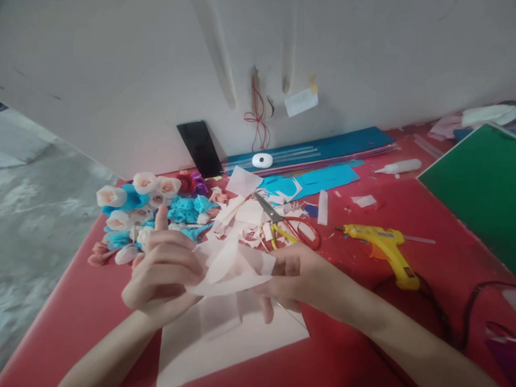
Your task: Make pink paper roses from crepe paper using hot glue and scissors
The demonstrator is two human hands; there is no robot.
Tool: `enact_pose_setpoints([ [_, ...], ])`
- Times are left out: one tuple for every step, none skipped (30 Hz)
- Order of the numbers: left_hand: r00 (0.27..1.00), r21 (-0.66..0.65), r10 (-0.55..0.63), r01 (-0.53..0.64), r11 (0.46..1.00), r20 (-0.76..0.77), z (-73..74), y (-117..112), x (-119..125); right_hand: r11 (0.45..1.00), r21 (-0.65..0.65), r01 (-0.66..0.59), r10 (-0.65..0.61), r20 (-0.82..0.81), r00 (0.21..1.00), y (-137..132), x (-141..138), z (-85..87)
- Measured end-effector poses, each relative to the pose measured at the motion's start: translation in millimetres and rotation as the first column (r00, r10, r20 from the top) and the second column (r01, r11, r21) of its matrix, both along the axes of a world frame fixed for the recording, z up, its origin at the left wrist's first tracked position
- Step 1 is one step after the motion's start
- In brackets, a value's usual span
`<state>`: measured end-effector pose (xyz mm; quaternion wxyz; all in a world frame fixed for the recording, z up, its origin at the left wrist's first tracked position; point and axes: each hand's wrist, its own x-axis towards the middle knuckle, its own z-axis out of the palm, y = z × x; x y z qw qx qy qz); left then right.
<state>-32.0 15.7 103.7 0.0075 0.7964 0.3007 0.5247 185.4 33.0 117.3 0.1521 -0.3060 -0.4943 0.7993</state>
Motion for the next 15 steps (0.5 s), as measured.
enact_pose_setpoints([
  [1.0,-0.004,0.006,-0.006,1.0,0.006,0.7,0.0,0.9,1.0,-0.005,0.004,-0.004,0.004,1.0,-0.1,-0.2,0.0],
  [1.0,-0.005,0.013,-0.013,1.0,0.012,2.0,-0.1,1.8,1.0,-0.01,0.001,-0.001,0.008,1.0,-0.3,-0.5,-0.5],
  [1.0,-0.006,0.021,-0.02,1.0,0.017,3.6,-0.3,2.6,1.0,-0.007,-0.006,0.006,0.009,1.0,-0.6,-0.7,-1.3],
  [0.999,-0.003,0.026,-0.026,1.0,0.019,5.3,-0.6,3.4,1.0,0.002,-0.016,0.016,0.011,1.0,-1.2,-1.0,-2.4],
  [0.999,0.002,0.028,-0.028,1.0,0.016,6.8,-1.1,4.1,1.0,0.013,-0.025,0.025,0.016,1.0,-1.9,-1.4,-3.6],
  [1.0,0.007,0.029,-0.029,1.0,0.009,7.7,-1.9,4.5,0.999,0.024,-0.029,0.028,0.022,0.999,-2.9,-1.9,-4.8],
  [1.0,0.016,0.029,-0.029,0.999,0.003,7.7,-2.8,4.8,0.999,0.038,-0.028,0.028,0.022,0.999,-3.9,-2.4,-5.9],
  [1.0,0.021,0.031,-0.031,0.999,-0.005,6.6,-3.9,4.8,0.998,0.049,-0.027,0.026,0.019,0.999,-5.0,-3.0,-6.9],
  [0.999,0.029,0.039,-0.039,0.999,-0.002,4.6,-5.2,4.7,0.998,0.054,-0.026,0.025,0.012,1.0,-6.2,-3.5,-7.7],
  [0.999,0.048,0.052,-0.052,0.997,0.014,1.8,-6.5,4.3,0.998,0.055,-0.022,0.021,0.004,1.0,-7.3,-4.1,-8.3],
  [0.997,0.069,0.067,-0.068,0.995,0.024,-1.4,-7.8,3.8,0.998,0.059,-0.019,0.019,-0.001,1.0,-8.3,-4.6,-8.7],
  [0.996,0.111,0.078,-0.082,0.99,0.04,-4.5,-9.2,3.1,0.998,0.063,-0.017,0.017,0.0,1.0,-9.2,-5.0,-8.9],
  [0.996,0.156,0.08,-0.085,0.984,0.04,-7.2,-10.6,2.1,0.998,0.069,-0.015,0.015,0.006,1.0,-9.9,-5.4,-9.0],
  [0.997,0.182,0.077,-0.077,0.98,0.006,-9.4,-12.1,1.0,0.997,0.074,-0.013,0.012,0.015,1.0,-10.4,-5.6,-9.0],
  [0.997,0.195,0.074,-0.068,0.978,-0.024,-10.8,-13.8,-0.4,0.997,0.077,-0.013,0.011,0.021,1.0,-10.7,-5.7,-8.8],
])
